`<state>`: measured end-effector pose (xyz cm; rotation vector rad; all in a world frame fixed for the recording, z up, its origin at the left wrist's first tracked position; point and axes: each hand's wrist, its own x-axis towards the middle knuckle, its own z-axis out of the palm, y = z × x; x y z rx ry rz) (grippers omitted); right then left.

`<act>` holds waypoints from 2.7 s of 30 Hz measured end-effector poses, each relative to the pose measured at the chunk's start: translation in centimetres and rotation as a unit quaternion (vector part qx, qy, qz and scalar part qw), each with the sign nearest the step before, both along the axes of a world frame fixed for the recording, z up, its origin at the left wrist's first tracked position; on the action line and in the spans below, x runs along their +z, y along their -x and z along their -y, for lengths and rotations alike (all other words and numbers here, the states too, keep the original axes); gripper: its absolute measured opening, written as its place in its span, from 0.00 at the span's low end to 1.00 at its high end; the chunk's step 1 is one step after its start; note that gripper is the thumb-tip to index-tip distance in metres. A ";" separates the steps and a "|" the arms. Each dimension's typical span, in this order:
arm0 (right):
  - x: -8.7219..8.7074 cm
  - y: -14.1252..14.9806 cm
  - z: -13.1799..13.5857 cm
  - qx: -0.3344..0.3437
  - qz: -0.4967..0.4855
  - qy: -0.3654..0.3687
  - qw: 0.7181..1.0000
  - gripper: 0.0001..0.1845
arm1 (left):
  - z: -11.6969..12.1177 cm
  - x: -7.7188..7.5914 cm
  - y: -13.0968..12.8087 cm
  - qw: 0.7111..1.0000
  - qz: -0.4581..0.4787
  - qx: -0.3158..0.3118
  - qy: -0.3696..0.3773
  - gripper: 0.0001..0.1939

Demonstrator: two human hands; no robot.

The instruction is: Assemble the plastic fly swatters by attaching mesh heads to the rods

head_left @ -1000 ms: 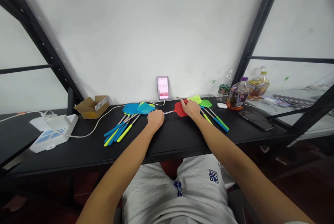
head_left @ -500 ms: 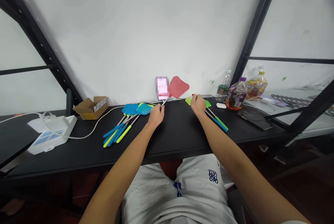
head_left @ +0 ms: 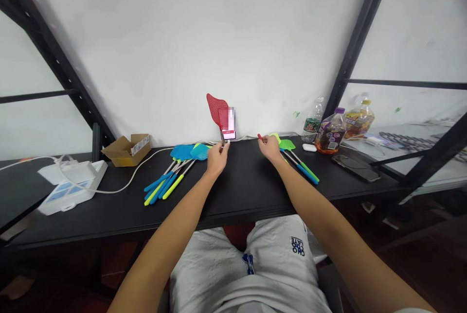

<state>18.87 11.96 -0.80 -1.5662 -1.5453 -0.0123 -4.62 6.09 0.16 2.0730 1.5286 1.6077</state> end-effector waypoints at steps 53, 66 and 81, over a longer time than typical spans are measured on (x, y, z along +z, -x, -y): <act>1.3 2.4 1.9 0.197 -0.525 0.129 0.818 0.10 | 3.2 -1.5 -3.5 0.932 -0.256 -0.250 -0.063 0.16; 0.2 2.8 1.2 0.194 -0.411 0.157 0.876 0.06 | 3.0 -1.7 -3.5 0.935 -0.254 -0.239 -0.060 0.15; -0.6 3.0 0.9 0.215 -0.327 0.132 0.911 0.14 | 2.9 -1.6 -3.3 0.941 -0.249 -0.226 -0.049 0.15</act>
